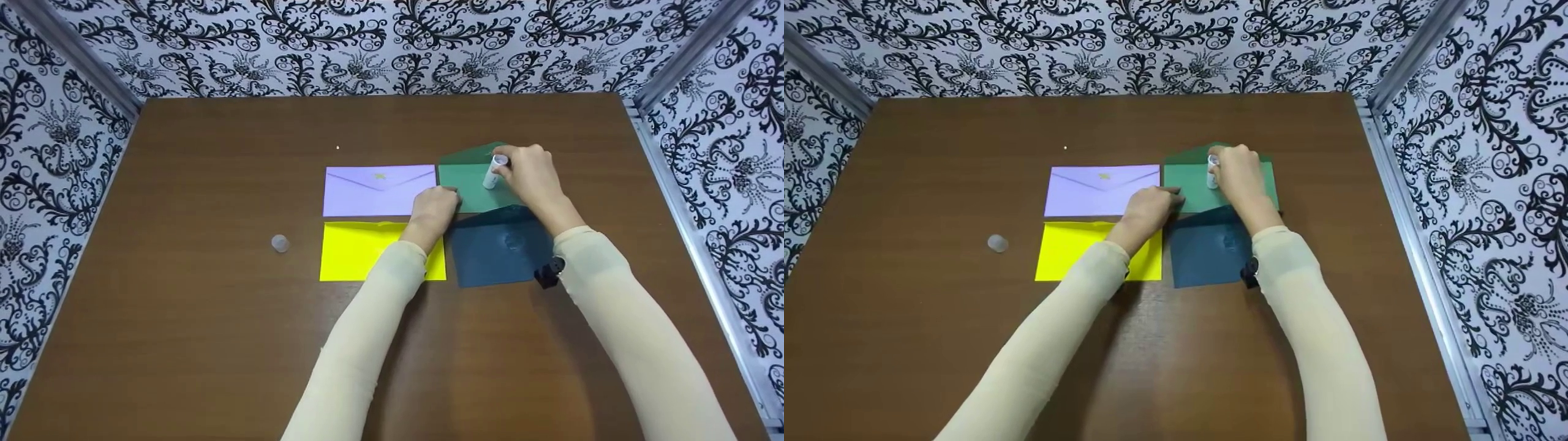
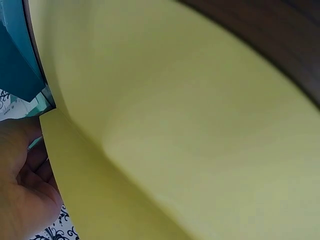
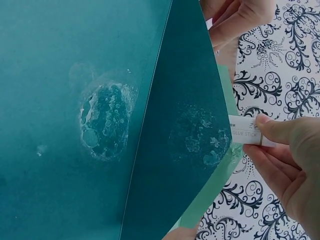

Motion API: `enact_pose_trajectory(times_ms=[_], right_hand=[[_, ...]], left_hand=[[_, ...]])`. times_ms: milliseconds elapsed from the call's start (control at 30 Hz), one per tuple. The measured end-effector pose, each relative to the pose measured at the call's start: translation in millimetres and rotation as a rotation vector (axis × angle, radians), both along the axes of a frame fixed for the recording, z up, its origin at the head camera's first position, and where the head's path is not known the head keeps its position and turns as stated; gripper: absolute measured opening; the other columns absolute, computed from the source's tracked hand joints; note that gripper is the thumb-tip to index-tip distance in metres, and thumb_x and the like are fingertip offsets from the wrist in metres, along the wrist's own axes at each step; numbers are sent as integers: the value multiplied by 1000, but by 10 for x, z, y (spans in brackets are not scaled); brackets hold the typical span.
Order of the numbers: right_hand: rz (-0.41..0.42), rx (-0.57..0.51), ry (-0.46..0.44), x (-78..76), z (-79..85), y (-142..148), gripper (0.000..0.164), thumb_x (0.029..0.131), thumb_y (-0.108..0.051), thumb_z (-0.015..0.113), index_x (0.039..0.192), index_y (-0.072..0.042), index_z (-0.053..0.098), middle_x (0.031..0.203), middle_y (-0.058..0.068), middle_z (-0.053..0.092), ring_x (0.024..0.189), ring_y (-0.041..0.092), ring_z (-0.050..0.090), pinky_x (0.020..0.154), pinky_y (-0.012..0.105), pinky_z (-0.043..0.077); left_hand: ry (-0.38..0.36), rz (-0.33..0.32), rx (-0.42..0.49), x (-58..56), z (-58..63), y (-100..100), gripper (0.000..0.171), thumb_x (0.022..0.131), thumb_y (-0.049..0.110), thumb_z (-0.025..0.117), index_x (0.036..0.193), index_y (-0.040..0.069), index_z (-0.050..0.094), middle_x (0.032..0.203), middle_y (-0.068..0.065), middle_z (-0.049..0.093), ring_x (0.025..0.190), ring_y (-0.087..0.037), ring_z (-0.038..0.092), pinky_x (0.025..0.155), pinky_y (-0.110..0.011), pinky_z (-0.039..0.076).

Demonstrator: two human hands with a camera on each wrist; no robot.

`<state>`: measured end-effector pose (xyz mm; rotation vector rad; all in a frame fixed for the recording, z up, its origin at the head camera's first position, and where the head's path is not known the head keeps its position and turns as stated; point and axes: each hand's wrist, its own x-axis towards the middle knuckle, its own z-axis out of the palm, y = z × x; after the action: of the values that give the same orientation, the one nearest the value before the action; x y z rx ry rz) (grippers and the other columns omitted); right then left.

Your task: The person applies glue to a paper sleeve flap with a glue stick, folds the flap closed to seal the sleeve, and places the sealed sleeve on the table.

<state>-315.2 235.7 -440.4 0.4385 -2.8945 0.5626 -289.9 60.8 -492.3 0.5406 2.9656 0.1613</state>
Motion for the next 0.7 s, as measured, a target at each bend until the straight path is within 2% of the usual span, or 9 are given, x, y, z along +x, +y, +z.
enact_pose_trajectory(times_ms=[300,700], right_hand=[[-21,-7,1,-45,3,-7,23,88,-15,67,109,-6,69,102,19,70,87,38,65,76,49,54],[-45,3,8,-111,-13,109,25,86,-13,69,109,-4,69,103,20,69,91,41,64,80,52,52]], left_hand=[[2,7,4,0,2,12,18,91,8,58,97,17,72,100,-1,71,88,-22,66,77,-36,57],[4,0,2,-1,2,2,17,90,8,59,92,19,72,100,1,70,87,-19,66,76,-34,57]])
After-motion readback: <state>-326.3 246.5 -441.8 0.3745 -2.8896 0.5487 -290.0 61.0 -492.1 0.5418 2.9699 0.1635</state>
